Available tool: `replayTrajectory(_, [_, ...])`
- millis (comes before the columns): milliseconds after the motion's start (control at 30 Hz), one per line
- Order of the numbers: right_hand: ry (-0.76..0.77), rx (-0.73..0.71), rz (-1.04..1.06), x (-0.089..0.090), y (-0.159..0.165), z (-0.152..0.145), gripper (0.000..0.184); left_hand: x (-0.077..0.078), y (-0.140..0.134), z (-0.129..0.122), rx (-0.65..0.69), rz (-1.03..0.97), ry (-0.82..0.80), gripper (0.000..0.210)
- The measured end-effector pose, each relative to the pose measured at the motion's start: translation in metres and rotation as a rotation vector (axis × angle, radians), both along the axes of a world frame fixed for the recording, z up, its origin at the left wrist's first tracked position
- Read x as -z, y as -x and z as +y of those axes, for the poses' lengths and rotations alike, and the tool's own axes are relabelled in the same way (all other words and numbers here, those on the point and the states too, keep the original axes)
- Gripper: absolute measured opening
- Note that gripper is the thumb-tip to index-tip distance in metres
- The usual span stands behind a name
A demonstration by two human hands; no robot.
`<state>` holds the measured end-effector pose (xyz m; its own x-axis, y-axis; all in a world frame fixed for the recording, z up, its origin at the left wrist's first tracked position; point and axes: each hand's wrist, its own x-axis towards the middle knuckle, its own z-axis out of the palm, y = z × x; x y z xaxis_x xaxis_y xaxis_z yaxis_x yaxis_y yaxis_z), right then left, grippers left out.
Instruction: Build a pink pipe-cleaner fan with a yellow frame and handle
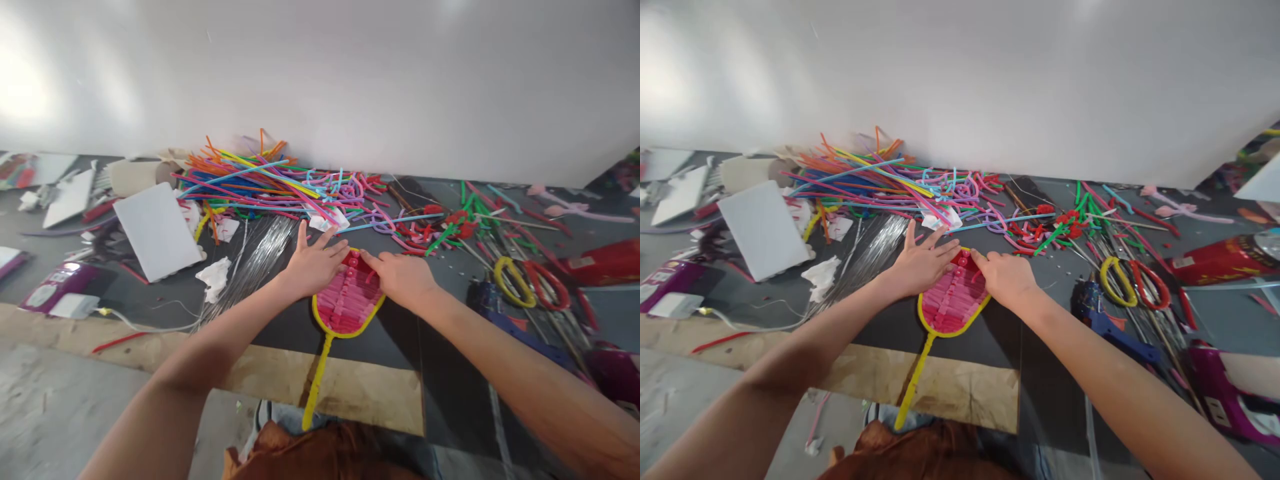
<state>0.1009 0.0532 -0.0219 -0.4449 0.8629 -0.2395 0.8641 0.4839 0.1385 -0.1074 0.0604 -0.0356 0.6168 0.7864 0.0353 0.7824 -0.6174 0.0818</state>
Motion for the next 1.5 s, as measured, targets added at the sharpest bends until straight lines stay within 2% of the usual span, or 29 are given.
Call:
replayTrajectory(133, [0.000,0.009,0.013,0.001,0.002,0.000,0.053,0.001,-0.005,-0.003,0.008,0.001,-0.045,0.043])
replayTrajectory(267, [0.092,0.066,0.114,0.000,0.002,0.004,0.054,-0.001,-0.010,-0.004,-0.007,0.023,-0.047,0.043])
replayTrajectory(333, [0.118,0.089,0.167,-0.004,-0.002,0.005,0.054,-0.011,-0.008,-0.006,-0.016,0.044,-0.045,0.044])
replayTrajectory(400, [0.086,0.138,0.266,-0.011,-0.012,0.002,0.054,-0.027,-0.002,-0.014,-0.058,0.048,-0.067,0.047])
replayTrajectory(500, [0.022,0.243,0.526,-0.023,-0.038,-0.017,0.054,-0.053,0.012,-0.046,-0.189,0.039,-0.116,0.045])
replayTrajectory(600, [-0.029,0.290,0.744,-0.031,-0.069,-0.052,0.037,-0.065,0.024,-0.097,-0.264,0.036,-0.070,0.028])
replayTrajectory(700, [-0.023,0.333,0.911,-0.031,-0.094,-0.095,0.027,-0.055,0.026,-0.146,-0.317,0.000,0.055,0.021])
replayTrajectory(800, [0.006,0.409,1.059,-0.023,-0.107,-0.140,0.027,-0.037,0.018,-0.178,-0.351,-0.041,0.130,0.025])
replayTrajectory(900, [0.050,0.500,1.200,-0.012,-0.107,-0.181,0.030,-0.025,0.005,-0.190,-0.404,-0.081,0.096,0.017])
replayTrajectory(1067, [0.243,0.590,1.475,0.006,-0.082,-0.231,0.033,-0.023,-0.012,-0.191,-0.499,-0.189,0.092,0.013])
replayTrajectory(1167, [0.432,0.609,1.650,0.017,-0.051,-0.248,0.036,-0.023,-0.018,-0.190,-0.581,-0.378,0.124,0.013])
replayTrajectory(1300, [0.629,0.564,1.753,0.031,-0.010,-0.253,0.043,-0.022,-0.025,-0.192,-0.566,-0.646,0.133,0.019])
replayTrajectory(1400, [0.690,0.471,1.753,0.041,0.007,-0.252,0.042,-0.020,-0.034,-0.198,-0.552,-0.727,0.097,0.017])
replayTrajectory(1500, [0.653,0.449,1.715,0.049,0.011,-0.252,0.038,-0.015,-0.045,-0.206,-0.544,-0.678,-0.050,0.012])
